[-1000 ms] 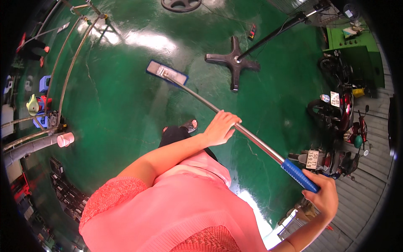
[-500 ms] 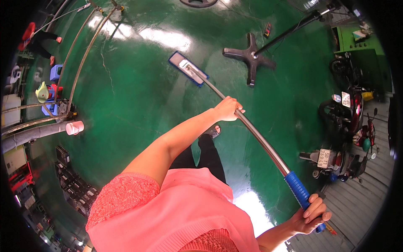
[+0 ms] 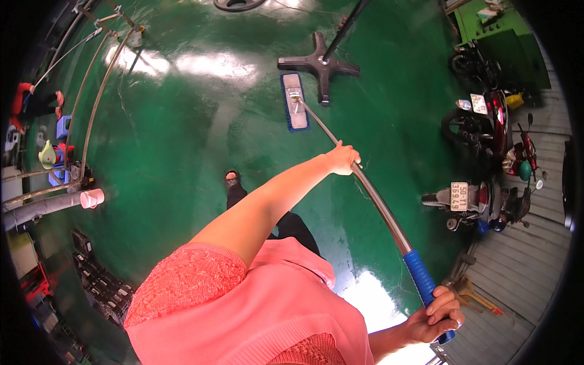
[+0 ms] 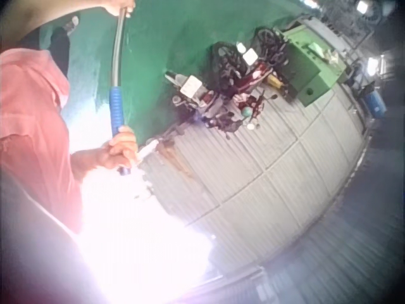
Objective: The person mops a green painted floor in a garage-like space using a flat mop. They move the mop back and forth across the surface, navigating around a fan and parked motorcycles. The person then scoops water from a white bucket with a red scoop and pours it onto the mop head to continue cleaning.
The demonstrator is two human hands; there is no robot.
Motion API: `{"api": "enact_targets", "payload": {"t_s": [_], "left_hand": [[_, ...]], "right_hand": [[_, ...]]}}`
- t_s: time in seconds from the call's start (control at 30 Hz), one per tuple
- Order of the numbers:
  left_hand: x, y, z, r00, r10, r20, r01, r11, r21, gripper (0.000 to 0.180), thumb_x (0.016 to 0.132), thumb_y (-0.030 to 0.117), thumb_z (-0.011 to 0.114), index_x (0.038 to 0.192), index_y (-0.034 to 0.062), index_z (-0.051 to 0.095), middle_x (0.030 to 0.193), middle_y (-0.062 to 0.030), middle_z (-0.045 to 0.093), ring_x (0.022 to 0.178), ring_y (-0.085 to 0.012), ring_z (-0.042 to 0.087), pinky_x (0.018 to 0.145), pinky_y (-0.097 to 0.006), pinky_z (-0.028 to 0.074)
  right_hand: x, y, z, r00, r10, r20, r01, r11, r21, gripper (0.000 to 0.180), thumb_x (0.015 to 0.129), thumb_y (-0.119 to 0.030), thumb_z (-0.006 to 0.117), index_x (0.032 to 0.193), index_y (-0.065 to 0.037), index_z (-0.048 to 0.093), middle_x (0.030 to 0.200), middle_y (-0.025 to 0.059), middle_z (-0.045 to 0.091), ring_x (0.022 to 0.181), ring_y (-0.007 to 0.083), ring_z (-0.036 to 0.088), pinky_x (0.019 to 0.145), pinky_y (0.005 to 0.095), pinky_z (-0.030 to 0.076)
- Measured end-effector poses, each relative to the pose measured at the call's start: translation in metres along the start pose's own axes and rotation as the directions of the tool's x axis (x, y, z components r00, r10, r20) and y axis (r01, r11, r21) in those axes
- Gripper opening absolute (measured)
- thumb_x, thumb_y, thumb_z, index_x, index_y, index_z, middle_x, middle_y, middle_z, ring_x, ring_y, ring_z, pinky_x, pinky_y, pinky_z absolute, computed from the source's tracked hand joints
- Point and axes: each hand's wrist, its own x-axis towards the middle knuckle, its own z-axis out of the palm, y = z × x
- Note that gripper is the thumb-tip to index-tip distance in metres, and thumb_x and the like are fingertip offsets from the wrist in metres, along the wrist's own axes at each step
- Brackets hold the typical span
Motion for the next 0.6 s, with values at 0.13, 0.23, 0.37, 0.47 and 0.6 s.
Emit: {"api": "enact_targets", "payload": {"t_s": [0.13,0.23,0.37,0.47,0.6], "left_hand": [[0.038,0.043,0.047,0.999,0.03,0.04,-0.03,1.0,0.006,0.012,0.074,0.014,0.06,0.085,0.0114,0.063,0.095,-0.0025,0.057,0.111,-0.0243,0.044,0.103,-0.057,0.017],[0.038,0.049,0.068,1.0,0.009,-0.03,-0.007,0.998,0.058,0.02,0.072,0.015,0.06,0.092,0.0114,0.063,0.097,-0.0069,0.058,0.107,-0.0262,0.048,0.104,-0.049,0.023],[0.017,0.06,0.069,0.994,0.006,-0.11,0.003,0.996,0.087,0.031,0.068,0.017,0.063,0.098,0.0125,0.063,0.096,-0.0099,0.06,0.101,-0.0274,0.053,0.094,-0.038,0.037],[-0.033,0.054,0.073,0.976,-0.047,-0.215,0.056,0.998,0.035,0.028,0.067,0.02,0.064,0.094,0.0125,0.065,0.092,-0.0099,0.061,0.097,-0.0275,0.054,0.086,-0.038,0.042],[-0.12,0.027,0.084,0.92,-0.104,-0.377,0.125,0.992,0.032,0.023,0.065,0.02,0.065,0.086,0.0117,0.065,0.085,-0.0106,0.061,0.092,-0.0276,0.055,0.085,-0.037,0.041]], "right_hand": [[-0.006,-0.011,-0.046,0.998,-0.033,-0.046,0.031,0.998,-0.051,0.025,0.095,-0.03,0.035,0.086,-0.012,0.049,0.055,-0.0056,0.025,0.053,0.0062,0.03,0.067,0.0278,0.034],[-0.006,0.008,-0.078,0.998,-0.025,-0.05,0.029,0.997,0.074,0.024,0.095,-0.028,0.036,0.086,-0.01,0.049,0.052,-0.0053,0.023,0.05,0.0061,0.028,0.065,0.0275,0.033],[-0.005,0.015,-0.091,0.966,-0.079,-0.247,0.103,0.991,0.083,0.025,0.095,-0.029,0.035,0.082,-0.011,0.047,0.045,-0.0057,0.024,0.041,0.0051,0.027,0.054,0.0246,0.032],[-0.025,0.007,-0.085,0.969,-0.061,-0.24,0.099,0.984,0.151,0.028,0.095,-0.03,0.035,0.074,-0.011,0.041,0.045,-0.0059,0.024,0.041,0.0047,0.026,0.053,0.0241,0.032],[-0.057,-0.009,-0.068,0.988,-0.05,-0.148,0.081,0.974,0.21,0.028,0.095,-0.029,0.036,0.073,-0.011,0.039,0.045,-0.0056,0.022,0.04,0.0049,0.026,0.052,0.024,0.032]]}}
